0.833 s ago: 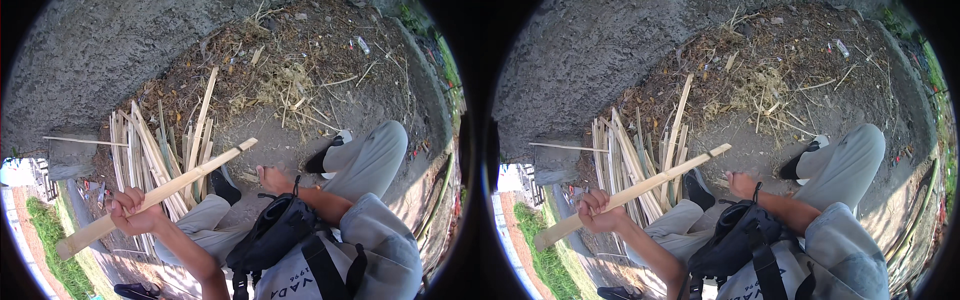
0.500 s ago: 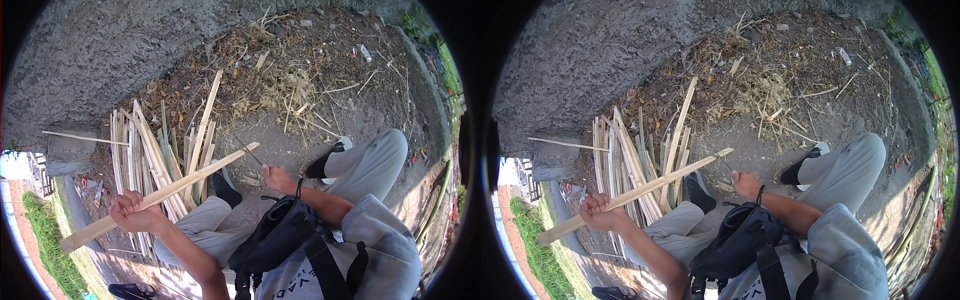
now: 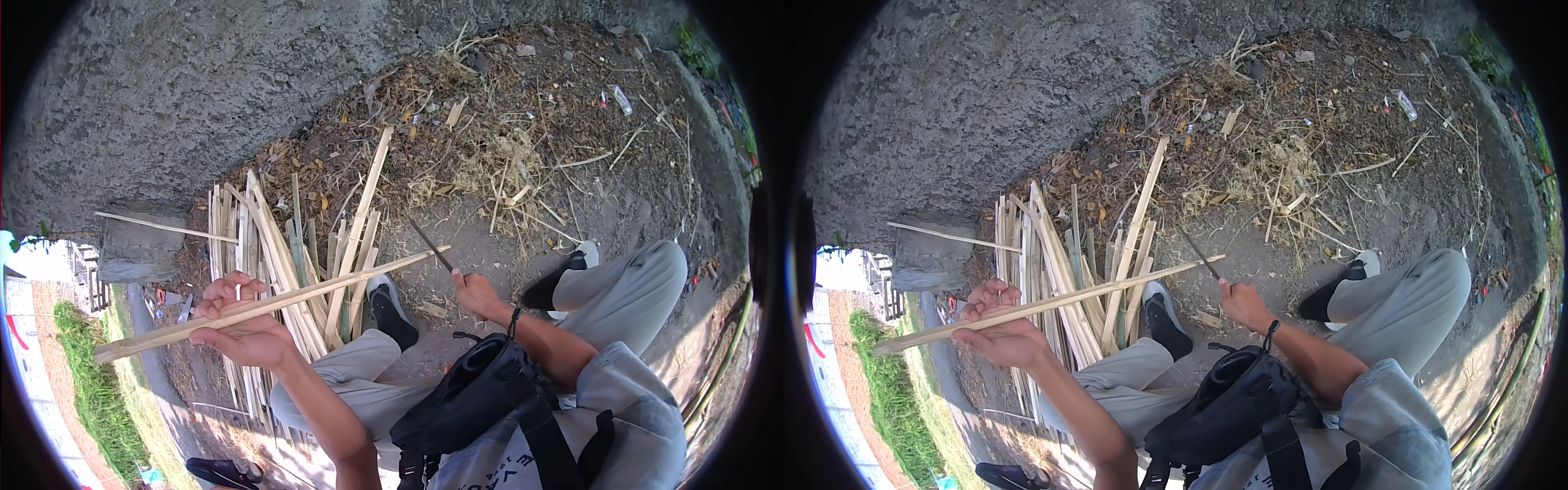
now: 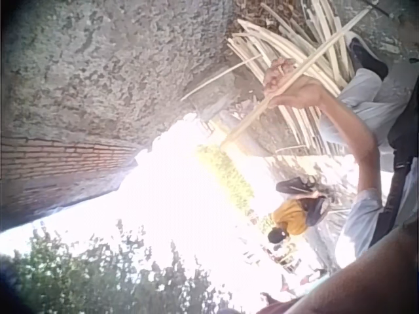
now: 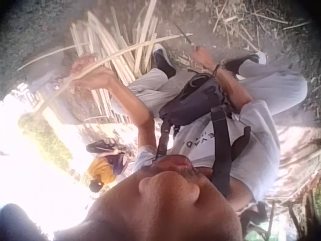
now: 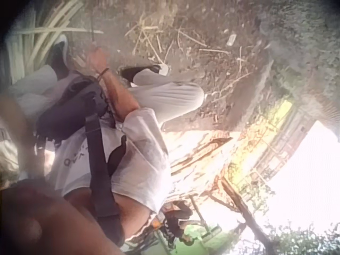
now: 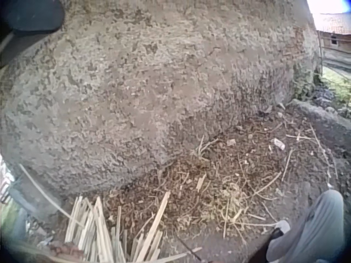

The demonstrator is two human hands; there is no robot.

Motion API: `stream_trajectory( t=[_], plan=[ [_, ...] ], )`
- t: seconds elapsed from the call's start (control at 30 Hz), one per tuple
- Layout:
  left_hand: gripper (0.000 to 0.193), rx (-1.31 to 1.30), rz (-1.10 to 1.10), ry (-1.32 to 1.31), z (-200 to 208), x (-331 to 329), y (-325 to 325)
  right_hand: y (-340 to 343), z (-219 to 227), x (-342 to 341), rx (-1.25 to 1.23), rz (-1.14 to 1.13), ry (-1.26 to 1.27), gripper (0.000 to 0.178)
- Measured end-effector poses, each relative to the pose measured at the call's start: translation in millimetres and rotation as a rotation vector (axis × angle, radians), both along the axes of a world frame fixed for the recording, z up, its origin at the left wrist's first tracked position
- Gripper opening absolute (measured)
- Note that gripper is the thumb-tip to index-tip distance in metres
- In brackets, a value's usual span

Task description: The person uses a knife to shave and smooth the surface of a bamboo strip, repeatedly drawing the blade along the length of the wood while holding it by hand.

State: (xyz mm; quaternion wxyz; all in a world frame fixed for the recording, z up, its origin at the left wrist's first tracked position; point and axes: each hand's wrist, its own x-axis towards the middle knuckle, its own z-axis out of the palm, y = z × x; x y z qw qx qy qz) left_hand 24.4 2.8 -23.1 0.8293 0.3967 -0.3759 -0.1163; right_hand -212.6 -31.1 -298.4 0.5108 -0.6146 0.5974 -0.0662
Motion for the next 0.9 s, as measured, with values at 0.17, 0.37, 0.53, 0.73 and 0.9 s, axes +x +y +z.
stream_trajectory(
  t=[0.17, 0.37, 0.53, 0.73, 0.9],
  plan=[
    [0.046, 0.117, 0.198, -0.124, 4.2, -35.1, -16.3, -7.3, 69.7, 2.6, -0.109, 0.143, -0.152, 0.063],
    [0.044, 0.022, 0.124, -0.196, 6.2, -86.6, -15.5, 1.3, 158.9, 11.4, -0.231, 0.146, -0.423, 0.049],
    [0.043, 0.059, 0.289, -0.101, 10.1, -87.3, -24.9, 1.7, 126.7, 22.1, -0.312, 0.1, -0.388, 0.045],
    [0.047, 0.075, 0.337, -0.052, 8.1, -80.4, -20.7, 6.7, 167.7, 17.3, -0.414, 0.209, -0.405, 0.043],
    [0.041, 0.017, 0.337, -0.092, 8.0, -95.7, -20.7, 10.2, 151.8, 12.0, -0.412, 0.169, -0.335, 0.045]
  ],
)
